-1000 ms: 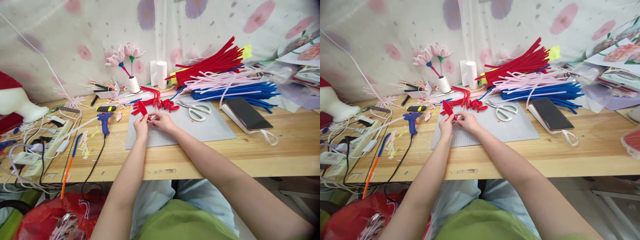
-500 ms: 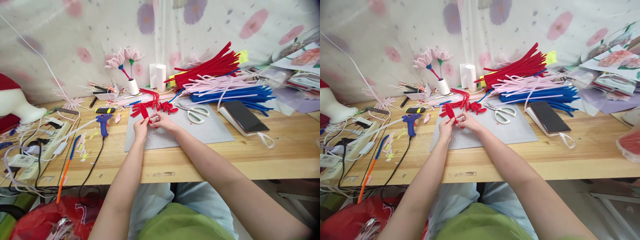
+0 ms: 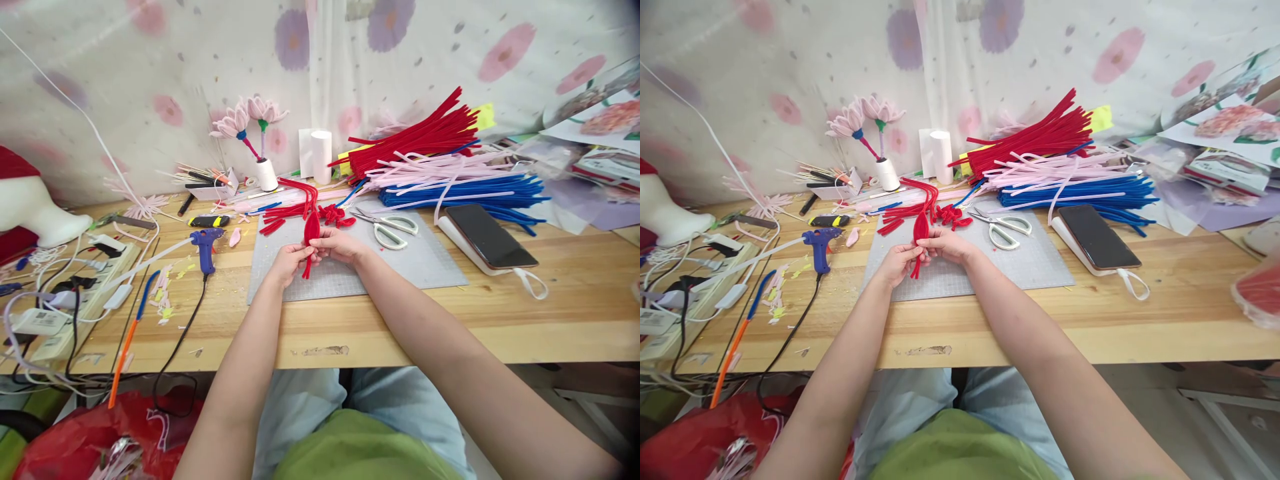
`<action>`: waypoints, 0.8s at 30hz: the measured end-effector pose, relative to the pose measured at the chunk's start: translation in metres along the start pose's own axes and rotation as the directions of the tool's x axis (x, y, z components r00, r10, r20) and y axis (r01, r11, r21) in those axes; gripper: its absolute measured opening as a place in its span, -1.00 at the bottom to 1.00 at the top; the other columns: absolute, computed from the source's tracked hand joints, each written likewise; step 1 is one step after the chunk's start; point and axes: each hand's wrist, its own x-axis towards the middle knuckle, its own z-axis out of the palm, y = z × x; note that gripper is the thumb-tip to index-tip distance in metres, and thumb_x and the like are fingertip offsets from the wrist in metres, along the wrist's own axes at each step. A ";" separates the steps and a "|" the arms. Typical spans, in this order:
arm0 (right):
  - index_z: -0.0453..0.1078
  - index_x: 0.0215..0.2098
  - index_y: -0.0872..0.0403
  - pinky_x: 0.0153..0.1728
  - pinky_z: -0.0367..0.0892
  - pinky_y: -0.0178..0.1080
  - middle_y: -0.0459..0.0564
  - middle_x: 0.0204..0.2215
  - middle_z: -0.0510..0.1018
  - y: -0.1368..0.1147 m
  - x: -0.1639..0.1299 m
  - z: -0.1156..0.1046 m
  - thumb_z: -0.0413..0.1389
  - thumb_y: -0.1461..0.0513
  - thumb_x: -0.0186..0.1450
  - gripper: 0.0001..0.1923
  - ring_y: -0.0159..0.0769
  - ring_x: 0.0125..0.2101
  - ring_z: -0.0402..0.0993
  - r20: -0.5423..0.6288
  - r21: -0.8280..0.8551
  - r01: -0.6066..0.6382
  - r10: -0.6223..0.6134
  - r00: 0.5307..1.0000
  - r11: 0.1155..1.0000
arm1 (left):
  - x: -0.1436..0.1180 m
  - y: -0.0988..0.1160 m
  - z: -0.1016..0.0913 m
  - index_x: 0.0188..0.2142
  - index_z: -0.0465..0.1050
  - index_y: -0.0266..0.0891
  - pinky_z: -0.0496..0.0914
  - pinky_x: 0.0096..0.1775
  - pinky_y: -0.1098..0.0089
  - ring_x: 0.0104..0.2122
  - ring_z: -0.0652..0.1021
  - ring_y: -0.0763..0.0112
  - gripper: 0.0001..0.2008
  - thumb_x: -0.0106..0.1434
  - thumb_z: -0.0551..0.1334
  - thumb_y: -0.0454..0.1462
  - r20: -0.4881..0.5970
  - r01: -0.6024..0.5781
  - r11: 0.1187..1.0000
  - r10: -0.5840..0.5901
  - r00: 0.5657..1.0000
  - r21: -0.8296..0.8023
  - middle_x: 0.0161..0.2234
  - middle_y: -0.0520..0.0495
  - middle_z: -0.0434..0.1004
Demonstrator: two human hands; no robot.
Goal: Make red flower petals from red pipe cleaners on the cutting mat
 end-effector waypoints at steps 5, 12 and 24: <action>0.28 -0.58 0.17 -0.66 0.01 -0.41 -0.20 -0.74 0.29 0.001 0.004 0.001 0.23 0.12 -0.05 -0.71 -0.58 -0.72 0.12 -0.187 -0.059 0.052 -0.062 0.980 0.997 | 0.003 -0.005 0.000 -0.50 0.48 -0.36 0.38 -0.42 0.40 -0.55 0.47 0.48 -0.81 -0.08 0.32 -0.24 -0.018 -0.027 0.993 0.029 0.999 0.119 -0.56 -0.07 0.49; 0.33 -0.60 0.21 -0.64 0.03 -0.39 -0.14 -0.72 0.36 0.003 0.009 0.000 0.23 0.11 -0.05 -0.70 -0.56 -0.69 0.16 -0.287 -0.204 0.109 -0.166 0.944 0.973 | 0.008 -0.008 -0.001 -0.43 0.45 -0.36 0.40 -0.40 0.40 -0.55 0.46 0.50 -0.78 -0.02 0.30 -0.21 -0.027 -0.051 0.992 0.055 0.998 0.116 -0.56 -0.03 0.47; 0.29 -0.61 0.19 -0.64 0.00 -0.39 -0.19 -0.73 0.30 0.001 0.017 -0.017 0.24 0.09 -0.09 -0.67 -0.59 -0.70 0.09 -0.374 -0.201 0.125 -0.194 0.907 0.972 | 0.025 0.005 0.005 -0.45 0.41 -0.38 0.43 -0.31 0.29 -0.50 0.48 0.48 -0.82 0.05 0.26 -0.24 0.049 0.076 0.997 -0.077 0.996 0.014 -0.54 -0.05 0.45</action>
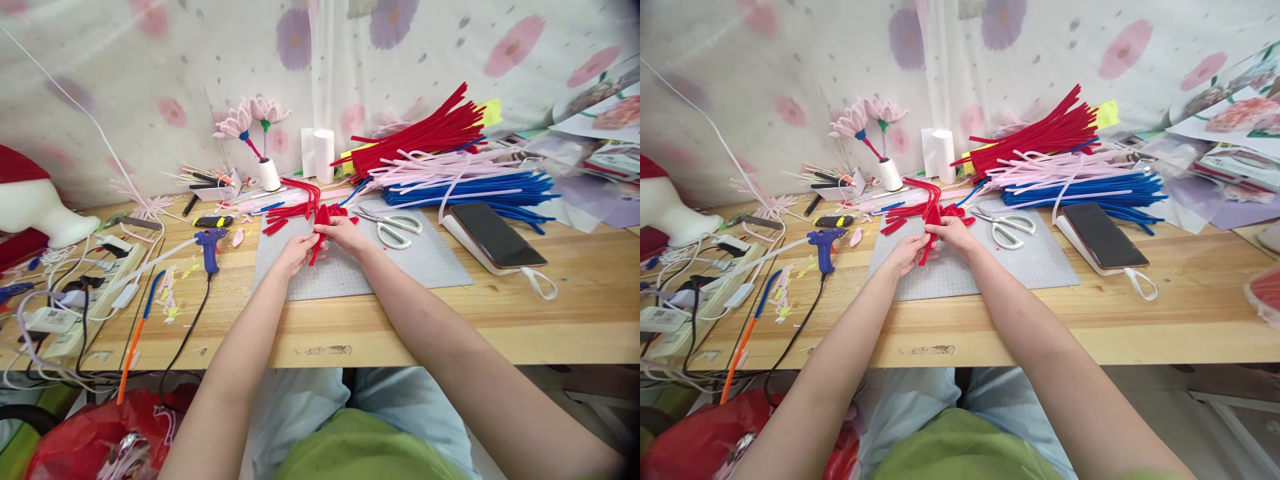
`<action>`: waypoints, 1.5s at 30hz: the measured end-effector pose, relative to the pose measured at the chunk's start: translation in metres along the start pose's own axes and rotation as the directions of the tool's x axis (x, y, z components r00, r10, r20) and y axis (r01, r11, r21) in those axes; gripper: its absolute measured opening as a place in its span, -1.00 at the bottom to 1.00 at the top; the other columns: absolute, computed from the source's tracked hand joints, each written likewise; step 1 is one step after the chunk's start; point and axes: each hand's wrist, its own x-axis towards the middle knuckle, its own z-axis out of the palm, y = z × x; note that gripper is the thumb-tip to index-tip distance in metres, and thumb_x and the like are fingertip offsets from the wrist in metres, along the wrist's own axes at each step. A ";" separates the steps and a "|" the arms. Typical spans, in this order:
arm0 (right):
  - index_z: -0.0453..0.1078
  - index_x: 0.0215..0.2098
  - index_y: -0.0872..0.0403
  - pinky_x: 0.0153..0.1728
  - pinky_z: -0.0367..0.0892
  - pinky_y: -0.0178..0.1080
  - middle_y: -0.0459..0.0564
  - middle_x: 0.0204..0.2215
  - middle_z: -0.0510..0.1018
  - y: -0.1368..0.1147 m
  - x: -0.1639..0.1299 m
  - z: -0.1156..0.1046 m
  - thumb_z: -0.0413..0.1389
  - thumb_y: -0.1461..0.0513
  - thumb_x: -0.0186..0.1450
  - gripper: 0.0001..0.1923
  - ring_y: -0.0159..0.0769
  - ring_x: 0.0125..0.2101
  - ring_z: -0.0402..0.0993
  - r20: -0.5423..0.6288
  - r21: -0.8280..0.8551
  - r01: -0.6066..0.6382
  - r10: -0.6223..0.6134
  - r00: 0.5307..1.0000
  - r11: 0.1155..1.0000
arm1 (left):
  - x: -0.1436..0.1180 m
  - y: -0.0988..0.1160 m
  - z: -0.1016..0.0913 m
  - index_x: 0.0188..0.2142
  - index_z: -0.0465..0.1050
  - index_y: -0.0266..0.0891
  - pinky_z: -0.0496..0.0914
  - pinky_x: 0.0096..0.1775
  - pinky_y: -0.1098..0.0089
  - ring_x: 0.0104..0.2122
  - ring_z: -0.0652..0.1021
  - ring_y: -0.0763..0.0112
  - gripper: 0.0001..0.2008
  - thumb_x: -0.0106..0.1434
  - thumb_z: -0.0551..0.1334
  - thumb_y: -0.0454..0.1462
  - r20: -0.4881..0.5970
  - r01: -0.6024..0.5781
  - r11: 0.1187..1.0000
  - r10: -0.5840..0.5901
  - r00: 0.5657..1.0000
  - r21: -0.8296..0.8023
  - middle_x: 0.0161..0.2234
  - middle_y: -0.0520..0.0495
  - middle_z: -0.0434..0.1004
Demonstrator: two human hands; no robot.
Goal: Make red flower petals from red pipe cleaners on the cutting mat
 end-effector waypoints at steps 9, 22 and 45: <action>0.27 -0.57 0.17 -0.64 0.08 -0.38 -0.17 -0.71 0.32 -0.008 0.007 0.000 0.20 0.09 -0.07 -0.69 -0.53 -0.69 0.18 0.063 -0.096 -0.006 0.012 0.998 0.995 | 0.010 -0.007 0.007 -0.52 0.45 -0.36 0.38 -0.41 0.38 -0.57 0.44 0.51 -0.73 -0.10 0.33 -0.15 -0.076 -0.126 0.986 0.135 0.988 0.110 -0.59 -0.01 0.44; 0.32 -0.27 0.11 -0.45 0.16 -0.36 -0.12 -0.49 0.35 -0.006 -0.004 0.011 0.08 0.18 0.10 -0.76 -0.46 -0.48 0.24 -0.064 -0.315 0.289 -0.324 0.944 0.904 | 0.000 -0.001 0.000 -0.50 0.43 -0.36 0.37 -0.34 0.38 -0.47 0.54 0.38 -0.88 -0.05 0.28 -0.30 -0.387 -0.139 0.988 0.101 0.916 -0.071 -0.58 -0.07 0.49; 0.34 -0.60 0.22 -0.66 -0.08 -0.38 -0.14 -0.72 0.33 0.000 -0.001 0.016 0.26 0.08 -0.18 -0.64 -0.59 -0.70 0.06 -0.034 -0.095 -0.112 0.109 0.993 0.989 | 0.002 -0.010 -0.008 -0.50 0.43 -0.34 0.35 -0.37 0.46 -0.56 0.45 0.54 -0.94 0.03 0.21 -0.35 -0.151 -0.076 0.983 0.101 0.983 0.165 -0.61 0.01 0.44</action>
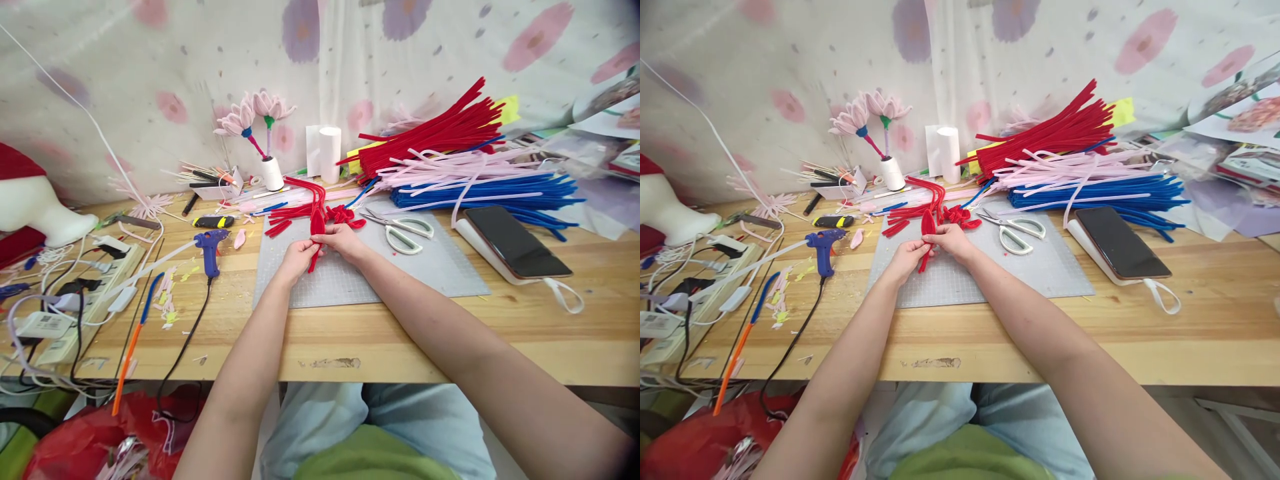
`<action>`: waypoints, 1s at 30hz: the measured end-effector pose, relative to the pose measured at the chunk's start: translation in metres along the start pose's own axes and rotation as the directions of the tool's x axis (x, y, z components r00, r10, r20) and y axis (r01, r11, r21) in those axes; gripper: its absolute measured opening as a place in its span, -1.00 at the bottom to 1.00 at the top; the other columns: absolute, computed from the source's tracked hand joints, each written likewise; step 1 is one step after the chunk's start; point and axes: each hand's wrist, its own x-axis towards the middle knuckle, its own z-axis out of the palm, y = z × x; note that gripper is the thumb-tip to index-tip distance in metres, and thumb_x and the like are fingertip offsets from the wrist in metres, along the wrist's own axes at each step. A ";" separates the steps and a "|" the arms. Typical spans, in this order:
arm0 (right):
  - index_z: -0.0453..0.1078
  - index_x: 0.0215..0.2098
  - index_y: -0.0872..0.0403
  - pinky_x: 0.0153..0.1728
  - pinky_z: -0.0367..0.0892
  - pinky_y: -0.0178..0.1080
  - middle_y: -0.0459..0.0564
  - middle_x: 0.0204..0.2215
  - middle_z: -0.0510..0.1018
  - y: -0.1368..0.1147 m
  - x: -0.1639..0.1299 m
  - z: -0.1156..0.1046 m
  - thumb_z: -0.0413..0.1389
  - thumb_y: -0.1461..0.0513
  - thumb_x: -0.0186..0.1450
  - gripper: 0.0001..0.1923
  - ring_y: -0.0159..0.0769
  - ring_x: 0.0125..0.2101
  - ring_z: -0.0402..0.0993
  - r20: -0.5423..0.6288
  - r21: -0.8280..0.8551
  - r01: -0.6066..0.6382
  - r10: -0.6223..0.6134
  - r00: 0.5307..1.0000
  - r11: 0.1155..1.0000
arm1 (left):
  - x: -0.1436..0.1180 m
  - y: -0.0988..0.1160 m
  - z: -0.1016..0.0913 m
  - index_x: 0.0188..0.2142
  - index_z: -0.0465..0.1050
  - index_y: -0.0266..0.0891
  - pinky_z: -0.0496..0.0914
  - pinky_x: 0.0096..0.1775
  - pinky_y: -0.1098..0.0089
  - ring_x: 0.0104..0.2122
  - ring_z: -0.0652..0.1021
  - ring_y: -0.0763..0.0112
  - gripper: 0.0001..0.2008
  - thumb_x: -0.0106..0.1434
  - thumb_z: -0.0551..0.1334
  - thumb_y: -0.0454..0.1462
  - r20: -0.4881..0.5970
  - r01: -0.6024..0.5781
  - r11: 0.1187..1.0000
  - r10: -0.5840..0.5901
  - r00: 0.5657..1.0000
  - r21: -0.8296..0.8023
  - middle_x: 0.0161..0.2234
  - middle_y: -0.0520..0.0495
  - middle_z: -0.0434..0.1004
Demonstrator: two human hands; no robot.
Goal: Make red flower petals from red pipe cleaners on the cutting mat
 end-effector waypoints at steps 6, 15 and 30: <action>0.29 -0.63 0.20 -0.69 -0.17 -0.39 -0.25 -0.80 0.17 0.005 0.005 -0.008 0.28 0.13 -0.19 -0.66 -0.63 -0.75 -0.06 0.026 0.076 -0.035 0.033 0.999 0.996 | 0.000 -0.003 0.002 -0.42 0.42 -0.34 0.37 -0.33 0.42 -0.49 0.45 0.54 -0.88 -0.03 0.20 -0.42 0.114 -0.078 0.996 0.071 0.991 0.053 -0.52 0.00 0.46; 0.18 -0.70 0.17 -0.73 -0.28 -0.40 -0.27 -0.84 0.09 0.002 0.006 -0.017 0.28 0.22 -0.15 -0.68 -0.66 -0.78 -0.12 0.212 0.173 -0.121 0.083 0.974 0.978 | -0.006 0.004 -0.003 -0.40 0.47 -0.33 0.36 -0.25 0.39 -0.38 0.50 0.43 -0.76 -0.11 0.14 -0.45 0.287 -0.118 0.992 0.102 0.953 0.042 -0.44 -0.06 0.53; 0.20 -0.69 0.18 -0.76 -0.26 -0.42 -0.27 -0.84 0.11 -0.001 0.010 -0.015 0.29 0.26 -0.15 -0.69 -0.65 -0.78 -0.08 0.185 0.243 -0.179 0.136 0.973 0.953 | 0.007 -0.014 0.003 -0.37 0.46 -0.30 0.37 -0.36 0.45 -0.44 0.48 0.46 -0.79 -0.08 0.29 -0.30 0.112 -0.246 0.952 0.228 0.967 0.181 -0.48 -0.01 0.50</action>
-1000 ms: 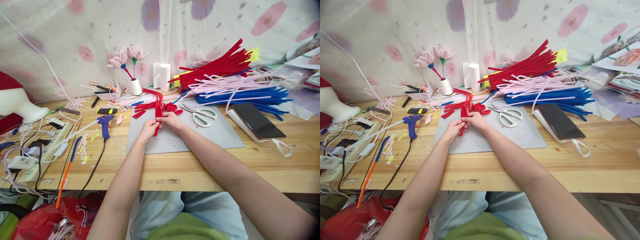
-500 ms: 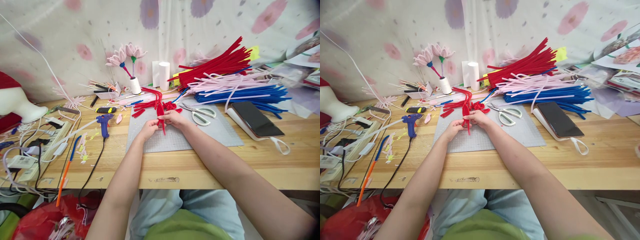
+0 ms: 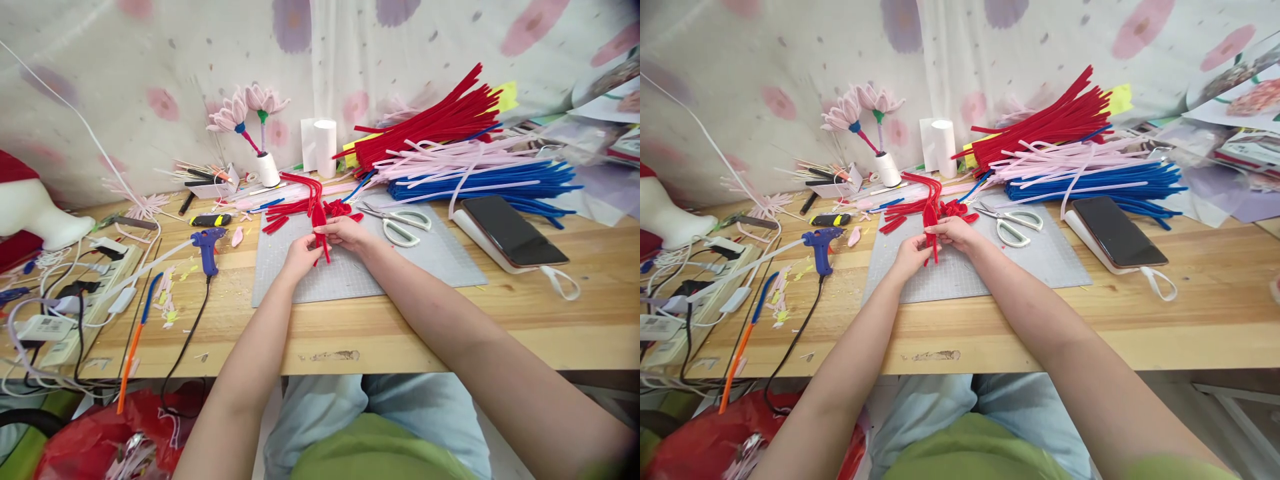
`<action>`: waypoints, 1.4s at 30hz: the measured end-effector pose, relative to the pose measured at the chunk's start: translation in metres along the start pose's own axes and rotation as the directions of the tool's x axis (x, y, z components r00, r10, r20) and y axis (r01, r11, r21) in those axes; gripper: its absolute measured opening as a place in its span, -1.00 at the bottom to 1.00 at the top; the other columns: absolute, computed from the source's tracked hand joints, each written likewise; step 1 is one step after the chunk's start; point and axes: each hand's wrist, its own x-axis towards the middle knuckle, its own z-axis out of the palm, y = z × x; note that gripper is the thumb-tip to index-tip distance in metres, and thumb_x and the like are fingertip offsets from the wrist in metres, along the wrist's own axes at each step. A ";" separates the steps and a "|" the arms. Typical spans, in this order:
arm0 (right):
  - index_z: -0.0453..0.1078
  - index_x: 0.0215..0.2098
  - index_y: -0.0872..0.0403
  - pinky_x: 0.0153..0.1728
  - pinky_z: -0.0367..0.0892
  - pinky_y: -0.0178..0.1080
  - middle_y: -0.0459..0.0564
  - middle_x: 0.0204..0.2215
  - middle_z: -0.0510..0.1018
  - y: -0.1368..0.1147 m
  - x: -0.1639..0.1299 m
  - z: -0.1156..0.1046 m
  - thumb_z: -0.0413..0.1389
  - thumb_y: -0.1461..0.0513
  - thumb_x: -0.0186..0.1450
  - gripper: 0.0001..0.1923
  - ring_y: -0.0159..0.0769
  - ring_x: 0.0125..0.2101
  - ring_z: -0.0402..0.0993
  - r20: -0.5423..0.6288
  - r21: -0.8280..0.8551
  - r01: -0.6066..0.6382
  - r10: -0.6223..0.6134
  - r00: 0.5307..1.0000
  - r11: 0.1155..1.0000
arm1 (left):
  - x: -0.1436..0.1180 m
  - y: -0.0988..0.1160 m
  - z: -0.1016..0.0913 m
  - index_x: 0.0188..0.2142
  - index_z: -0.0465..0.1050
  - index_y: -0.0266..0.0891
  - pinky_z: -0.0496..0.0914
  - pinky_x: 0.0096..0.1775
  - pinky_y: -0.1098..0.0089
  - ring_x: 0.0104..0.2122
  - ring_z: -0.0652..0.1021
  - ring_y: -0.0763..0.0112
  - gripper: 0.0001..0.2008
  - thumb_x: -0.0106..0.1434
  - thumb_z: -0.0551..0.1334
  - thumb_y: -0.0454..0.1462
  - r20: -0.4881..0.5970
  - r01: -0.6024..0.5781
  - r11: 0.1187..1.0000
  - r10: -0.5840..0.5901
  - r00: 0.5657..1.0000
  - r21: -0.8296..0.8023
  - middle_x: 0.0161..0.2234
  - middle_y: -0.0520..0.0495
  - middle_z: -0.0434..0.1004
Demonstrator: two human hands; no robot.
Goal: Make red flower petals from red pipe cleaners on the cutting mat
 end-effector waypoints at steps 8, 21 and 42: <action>0.27 -0.63 0.21 -0.73 -0.25 -0.41 -0.21 -0.81 0.21 0.002 -0.001 0.001 0.28 0.23 -0.12 -0.72 -0.62 -0.76 -0.01 -0.003 -0.063 0.029 -0.029 1.000 0.998 | -0.001 0.003 0.007 -0.41 0.45 -0.32 0.42 -0.42 0.39 -0.48 0.48 0.45 -0.78 0.05 0.22 -0.17 -0.150 0.050 0.995 -0.063 0.987 -0.088 -0.52 -0.06 0.47; 0.18 -0.62 0.15 -0.76 -0.16 -0.45 -0.16 -0.75 0.26 0.000 -0.007 0.003 0.17 0.04 0.04 -0.62 -0.58 -0.74 0.07 0.215 0.038 -0.010 0.002 0.977 0.999 | -0.008 0.026 0.007 -0.45 0.44 -0.35 0.40 -0.42 0.47 -0.53 0.47 0.55 -0.82 0.05 0.25 -0.22 -0.022 0.241 0.859 -0.281 0.959 -0.451 -0.59 0.00 0.45; 0.27 -0.54 0.14 -0.35 0.14 -0.30 -0.06 -0.54 0.33 -0.006 -0.009 -0.003 -0.12 -0.06 0.20 -0.54 -0.38 -0.42 0.20 0.158 -0.662 0.428 -0.443 0.882 0.615 | -0.005 0.021 0.016 -0.48 0.41 -0.36 0.38 -0.41 0.48 -0.58 0.45 0.57 -0.85 0.12 0.18 -0.27 -0.231 0.098 0.929 -0.189 0.954 -0.357 -0.61 0.02 0.42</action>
